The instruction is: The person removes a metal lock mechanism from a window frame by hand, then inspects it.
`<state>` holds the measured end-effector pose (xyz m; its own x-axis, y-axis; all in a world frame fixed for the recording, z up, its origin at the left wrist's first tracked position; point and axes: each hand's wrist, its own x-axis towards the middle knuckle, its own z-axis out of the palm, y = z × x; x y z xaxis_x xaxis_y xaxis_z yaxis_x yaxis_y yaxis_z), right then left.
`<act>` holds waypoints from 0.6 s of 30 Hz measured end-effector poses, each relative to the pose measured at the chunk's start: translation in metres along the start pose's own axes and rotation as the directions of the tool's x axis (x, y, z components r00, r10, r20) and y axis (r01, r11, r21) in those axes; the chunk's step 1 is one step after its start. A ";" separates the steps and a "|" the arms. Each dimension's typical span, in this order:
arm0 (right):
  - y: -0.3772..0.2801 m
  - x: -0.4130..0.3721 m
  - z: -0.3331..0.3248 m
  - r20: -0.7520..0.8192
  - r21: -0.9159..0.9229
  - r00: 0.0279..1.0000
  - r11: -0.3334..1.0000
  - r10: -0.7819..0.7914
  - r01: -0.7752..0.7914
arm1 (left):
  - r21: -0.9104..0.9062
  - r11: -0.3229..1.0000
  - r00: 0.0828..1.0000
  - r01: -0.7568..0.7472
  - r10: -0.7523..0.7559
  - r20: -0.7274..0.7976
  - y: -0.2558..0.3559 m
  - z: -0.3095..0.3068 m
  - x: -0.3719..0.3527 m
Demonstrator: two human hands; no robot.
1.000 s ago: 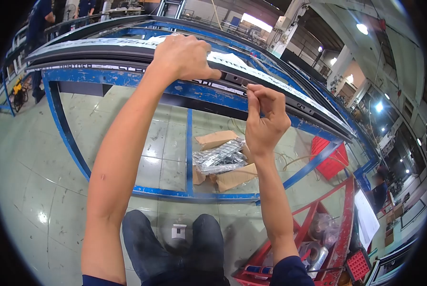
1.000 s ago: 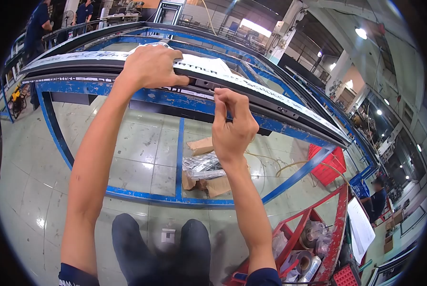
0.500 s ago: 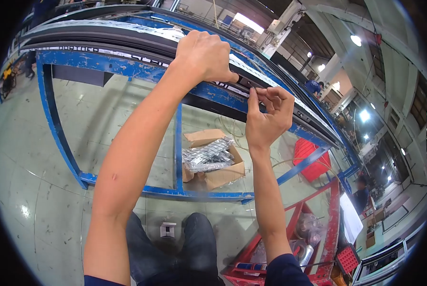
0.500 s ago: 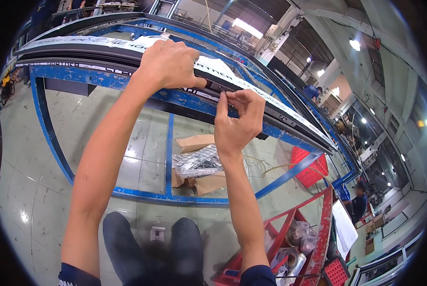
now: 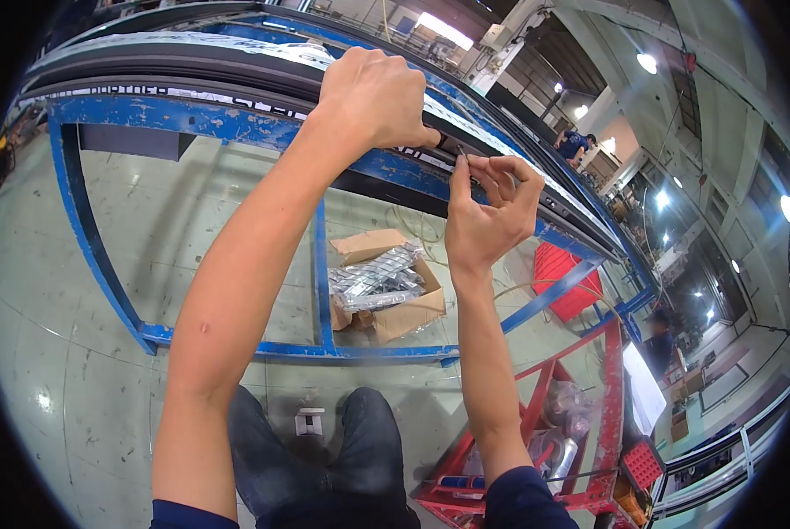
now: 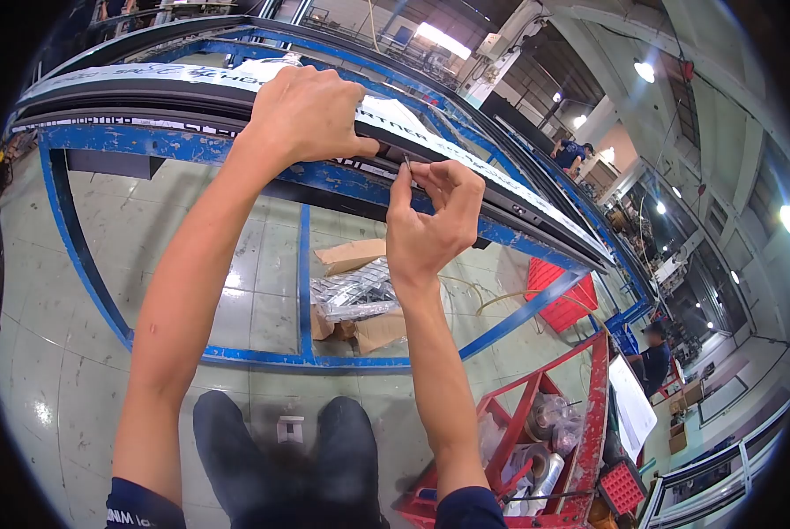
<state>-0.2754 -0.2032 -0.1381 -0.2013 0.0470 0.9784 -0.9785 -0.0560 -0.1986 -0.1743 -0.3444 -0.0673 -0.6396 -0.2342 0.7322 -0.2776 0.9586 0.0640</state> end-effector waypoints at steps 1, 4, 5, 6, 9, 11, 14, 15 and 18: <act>-0.001 -0.001 0.000 -0.002 -0.003 1.000 1.000 -0.005 0.005 | 0.005 1.000 1.000 0.002 -0.002 0.015 0.001 -0.002 0.000; 0.002 -0.001 0.000 -0.013 -0.006 0.999 1.000 -0.030 0.030 | 0.007 1.000 1.000 -0.003 0.003 -0.001 -0.001 0.004 0.002; 0.003 -0.001 0.001 -0.018 -0.004 0.999 0.999 -0.038 0.038 | 0.004 1.000 1.000 -0.005 0.005 -0.020 -0.001 0.005 0.002; 0.004 -0.001 0.001 -0.024 0.004 0.999 0.999 -0.047 0.047 | 0.000 1.000 0.999 -0.006 0.006 -0.036 -0.002 0.006 0.001; 0.007 -0.002 0.004 -0.043 0.037 0.997 0.997 -0.060 0.062 | 0.012 1.000 1.000 0.005 -0.004 -0.026 -0.001 0.004 0.001; 0.007 -0.004 0.006 -0.062 0.067 0.997 0.996 -0.051 0.055 | 0.029 1.000 1.000 0.011 -0.011 -0.025 0.000 0.006 0.001; 0.013 -0.006 0.008 -0.090 0.091 0.993 0.992 -0.074 0.082 | 0.054 0.998 1.000 0.012 -0.013 0.026 0.001 0.005 0.004; 0.014 -0.007 0.008 -0.105 0.110 0.992 0.991 -0.067 0.078 | 0.068 0.998 1.000 0.008 -0.009 0.018 0.002 0.005 0.004; 0.015 -0.009 0.012 -0.152 0.153 0.987 0.985 -0.051 0.074 | 0.103 0.995 0.999 -0.006 0.010 -0.031 0.005 0.003 0.001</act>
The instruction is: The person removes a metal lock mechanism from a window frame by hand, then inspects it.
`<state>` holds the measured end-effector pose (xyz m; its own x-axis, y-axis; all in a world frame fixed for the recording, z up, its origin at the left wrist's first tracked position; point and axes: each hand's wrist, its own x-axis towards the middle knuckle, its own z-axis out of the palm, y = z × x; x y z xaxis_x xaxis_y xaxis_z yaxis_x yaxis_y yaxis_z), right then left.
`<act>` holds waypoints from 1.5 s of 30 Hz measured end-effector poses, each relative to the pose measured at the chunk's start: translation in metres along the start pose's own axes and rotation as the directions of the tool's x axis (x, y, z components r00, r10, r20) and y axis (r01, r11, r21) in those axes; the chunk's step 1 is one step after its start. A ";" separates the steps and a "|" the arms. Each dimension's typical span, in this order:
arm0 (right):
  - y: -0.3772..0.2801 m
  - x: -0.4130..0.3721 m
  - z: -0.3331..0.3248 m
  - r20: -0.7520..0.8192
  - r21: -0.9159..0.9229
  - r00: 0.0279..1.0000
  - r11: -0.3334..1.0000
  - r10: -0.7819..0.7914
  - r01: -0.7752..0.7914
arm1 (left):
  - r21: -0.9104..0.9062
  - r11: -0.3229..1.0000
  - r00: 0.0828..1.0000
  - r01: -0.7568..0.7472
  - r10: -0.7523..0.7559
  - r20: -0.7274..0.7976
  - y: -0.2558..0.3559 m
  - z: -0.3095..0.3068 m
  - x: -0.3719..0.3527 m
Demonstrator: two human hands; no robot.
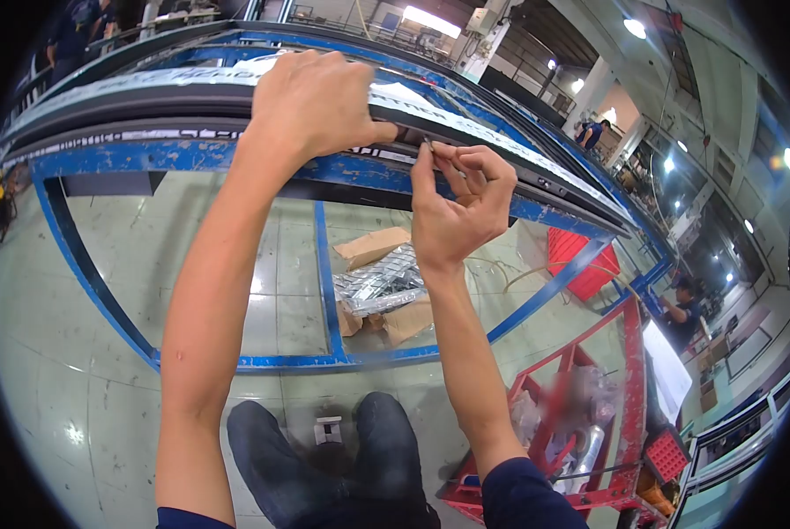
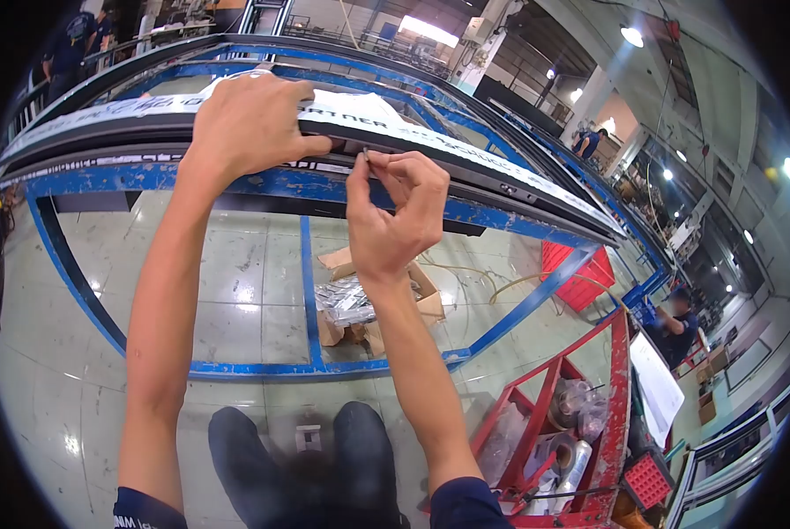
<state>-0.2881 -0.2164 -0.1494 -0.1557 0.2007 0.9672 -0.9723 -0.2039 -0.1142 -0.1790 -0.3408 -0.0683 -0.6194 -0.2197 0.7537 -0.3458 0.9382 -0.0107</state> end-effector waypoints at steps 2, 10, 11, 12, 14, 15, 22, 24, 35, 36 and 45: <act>0.003 -0.002 0.002 -0.025 0.022 1.000 1.000 0.003 -0.003 | 0.004 1.000 1.000 0.000 0.000 -0.012 0.000 0.001 0.000; 0.007 -0.005 0.005 -0.114 0.042 0.993 0.999 0.007 -0.003 | 0.012 0.998 0.995 0.062 -0.063 0.079 0.008 -0.007 0.002; 0.007 -0.005 0.006 -0.113 0.032 0.994 1.000 0.004 0.000 | 0.014 0.997 0.994 0.070 -0.071 0.083 0.009 -0.007 0.002; 0.007 -0.006 0.006 -0.122 0.053 0.992 0.999 0.017 -0.011 | 0.021 0.996 0.991 0.092 -0.093 0.094 0.010 -0.009 0.002; 0.010 -0.006 0.007 -0.132 0.064 0.991 0.998 0.013 -0.004 | 0.039 0.995 0.992 0.093 -0.096 0.078 0.010 -0.007 0.003; 0.011 -0.007 0.007 -0.135 0.068 0.991 0.998 0.012 -0.003 | 0.048 0.994 0.993 0.093 -0.097 0.072 0.010 -0.005 0.003; 0.015 -0.011 0.008 -0.149 0.096 0.988 0.995 0.037 -0.022 | 0.033 0.995 0.994 0.095 -0.097 0.056 0.010 -0.004 0.003; 0.015 -0.012 0.009 -0.153 0.100 0.987 0.995 0.040 -0.025 | 0.047 0.995 0.995 0.090 -0.092 0.035 0.011 -0.005 0.002; 0.010 -0.011 0.011 -0.172 0.085 0.983 0.995 0.069 -0.056 | 0.029 0.995 0.993 0.099 -0.101 0.054 0.012 -0.005 0.003; 0.010 -0.011 0.011 -0.174 0.083 0.982 0.995 0.073 -0.059 | 0.030 0.995 0.994 0.095 -0.096 0.054 0.011 -0.004 0.003; 0.009 -0.010 0.012 -0.172 0.096 0.981 0.992 0.091 -0.075 | -0.016 0.993 0.991 0.114 -0.113 0.073 0.011 -0.008 0.003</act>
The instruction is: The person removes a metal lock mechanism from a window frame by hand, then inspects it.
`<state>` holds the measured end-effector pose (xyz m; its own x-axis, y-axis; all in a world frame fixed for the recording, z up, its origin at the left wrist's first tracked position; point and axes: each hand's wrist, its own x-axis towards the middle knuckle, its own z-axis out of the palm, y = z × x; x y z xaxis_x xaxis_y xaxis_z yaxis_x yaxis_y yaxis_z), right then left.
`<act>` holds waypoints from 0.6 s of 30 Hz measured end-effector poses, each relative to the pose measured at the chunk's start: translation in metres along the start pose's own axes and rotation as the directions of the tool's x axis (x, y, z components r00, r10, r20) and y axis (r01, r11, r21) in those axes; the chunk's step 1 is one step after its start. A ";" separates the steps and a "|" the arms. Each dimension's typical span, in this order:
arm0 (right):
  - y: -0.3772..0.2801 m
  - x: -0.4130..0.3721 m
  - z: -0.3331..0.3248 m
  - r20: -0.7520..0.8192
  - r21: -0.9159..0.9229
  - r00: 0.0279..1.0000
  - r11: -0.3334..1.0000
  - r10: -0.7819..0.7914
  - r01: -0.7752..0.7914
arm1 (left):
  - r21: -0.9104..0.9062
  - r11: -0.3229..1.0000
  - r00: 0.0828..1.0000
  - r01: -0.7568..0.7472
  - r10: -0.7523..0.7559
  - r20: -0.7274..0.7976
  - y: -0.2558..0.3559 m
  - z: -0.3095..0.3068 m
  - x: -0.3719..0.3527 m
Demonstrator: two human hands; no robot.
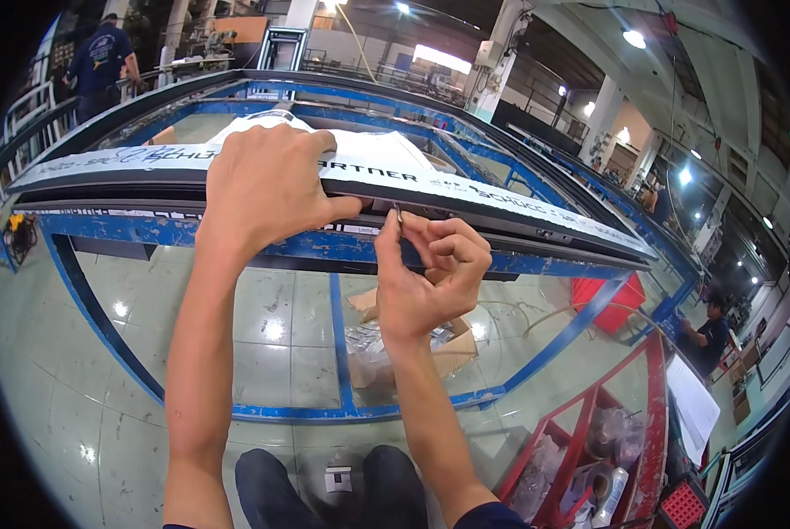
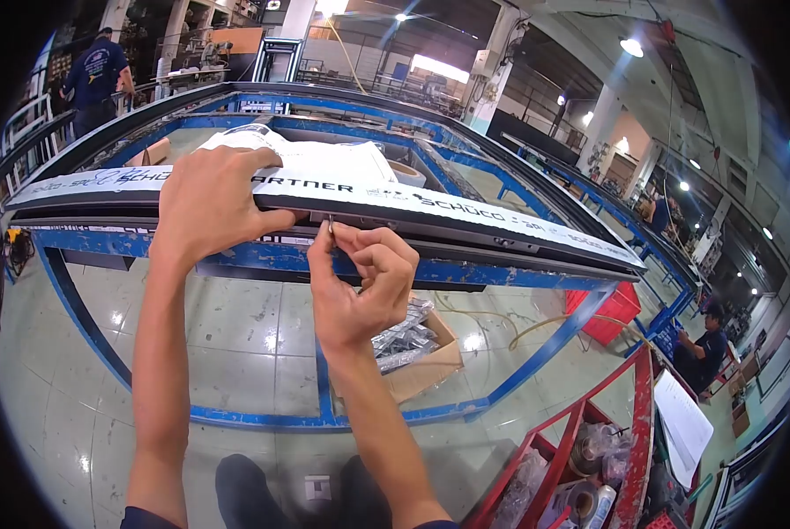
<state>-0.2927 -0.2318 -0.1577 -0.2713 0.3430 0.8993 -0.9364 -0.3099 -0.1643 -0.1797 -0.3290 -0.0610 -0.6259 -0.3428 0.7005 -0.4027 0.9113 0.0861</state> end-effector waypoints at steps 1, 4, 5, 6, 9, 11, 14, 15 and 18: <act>0.001 -0.001 0.000 0.002 -0.006 1.000 1.000 -0.004 0.004 | -0.008 1.000 1.000 -0.010 0.010 -0.002 -0.001 0.000 0.000; 0.000 -0.001 0.000 -0.004 -0.039 1.000 0.999 -0.016 0.015 | -0.020 0.999 0.999 -0.038 0.038 0.015 -0.003 -0.001 0.000; 0.000 -0.002 0.002 -0.014 -0.031 1.000 0.999 -0.008 0.007 | -0.022 0.999 0.999 -0.047 0.047 0.022 -0.003 -0.001 0.000; -0.001 -0.003 0.003 -0.027 -0.025 1.000 1.000 0.000 -0.001 | -0.012 0.999 0.999 -0.051 0.051 0.018 -0.004 -0.001 0.000; 0.000 -0.003 0.003 -0.045 -0.058 0.999 0.998 -0.015 0.013 | 0.008 0.999 0.999 -0.040 0.040 0.007 -0.002 0.000 0.001; 0.000 -0.003 0.003 -0.056 -0.082 0.998 0.996 -0.023 0.019 | 0.005 1.000 1.000 0.007 -0.007 -0.001 0.003 -0.001 0.001; 0.001 -0.004 0.004 -0.070 -0.081 0.997 0.997 -0.013 0.007 | 0.006 0.999 1.000 0.031 -0.031 0.000 0.007 -0.004 0.000; 0.001 -0.004 0.004 -0.070 -0.072 0.998 0.997 -0.011 0.006 | 0.013 1.000 1.000 0.023 -0.023 -0.015 0.007 -0.003 0.000; 0.001 -0.002 0.001 -0.036 -0.018 0.999 1.000 0.004 -0.005 | 0.031 0.999 0.999 0.007 -0.006 -0.035 0.006 -0.002 0.001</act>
<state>-0.2929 -0.2334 -0.1588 -0.2829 0.3733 0.8835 -0.9390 -0.2956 -0.1758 -0.1814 -0.3233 -0.0587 -0.6000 -0.3399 0.7242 -0.4277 0.9013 0.0686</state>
